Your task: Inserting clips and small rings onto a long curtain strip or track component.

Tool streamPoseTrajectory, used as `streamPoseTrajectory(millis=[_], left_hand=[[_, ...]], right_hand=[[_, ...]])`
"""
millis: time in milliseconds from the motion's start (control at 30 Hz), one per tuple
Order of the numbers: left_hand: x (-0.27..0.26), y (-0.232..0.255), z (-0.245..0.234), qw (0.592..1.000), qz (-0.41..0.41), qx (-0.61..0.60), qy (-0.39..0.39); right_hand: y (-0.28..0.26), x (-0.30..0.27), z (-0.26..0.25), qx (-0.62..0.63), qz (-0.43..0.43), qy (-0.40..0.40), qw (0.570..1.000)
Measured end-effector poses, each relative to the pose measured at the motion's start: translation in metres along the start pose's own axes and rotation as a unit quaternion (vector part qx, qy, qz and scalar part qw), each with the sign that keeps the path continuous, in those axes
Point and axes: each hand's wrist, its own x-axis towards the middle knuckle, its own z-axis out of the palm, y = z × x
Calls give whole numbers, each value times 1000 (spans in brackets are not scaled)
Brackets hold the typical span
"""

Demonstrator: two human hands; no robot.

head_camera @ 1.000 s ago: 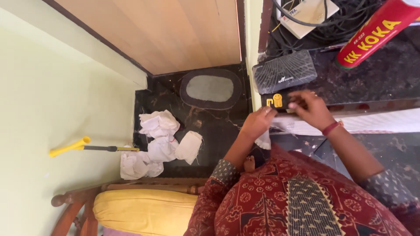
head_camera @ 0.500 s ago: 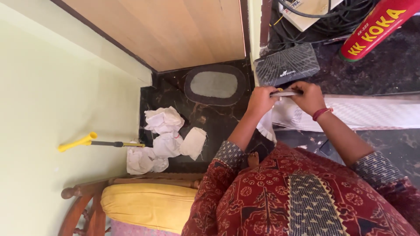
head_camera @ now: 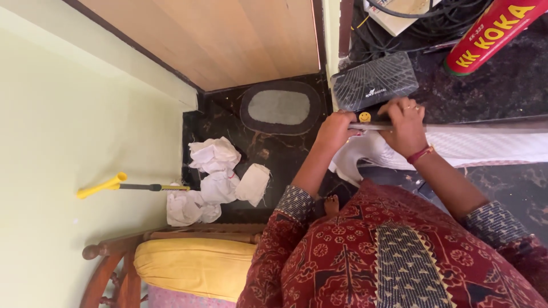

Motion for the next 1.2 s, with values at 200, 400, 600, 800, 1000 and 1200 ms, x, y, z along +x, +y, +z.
streamPoseTrajectory(millis=[200, 400, 600, 800, 1000, 1200], left_hand=[[-2, -15, 1, 995, 48, -80, 38], [-21, -36, 14, 976, 15, -158, 147], [-30, -41, 20, 948, -198, -163, 186], [-23, -46, 22, 931, -242, -184, 202], [-18, -52, 29, 926, -251, -184, 213], [-29, -114, 47, 964, -235, -53, 111]], right_hand=[[-12, -13, -9, 45, -106, -6, 993], [-11, -25, -7, 36, -90, 72, 993], [-23, -14, -12, 2, -91, 28, 995], [-22, 1, -11, 21, -47, -9, 999], [-19, -7, -10, 38, -41, -5, 998], [-14, -32, -6, 98, -3, 18, 995]])
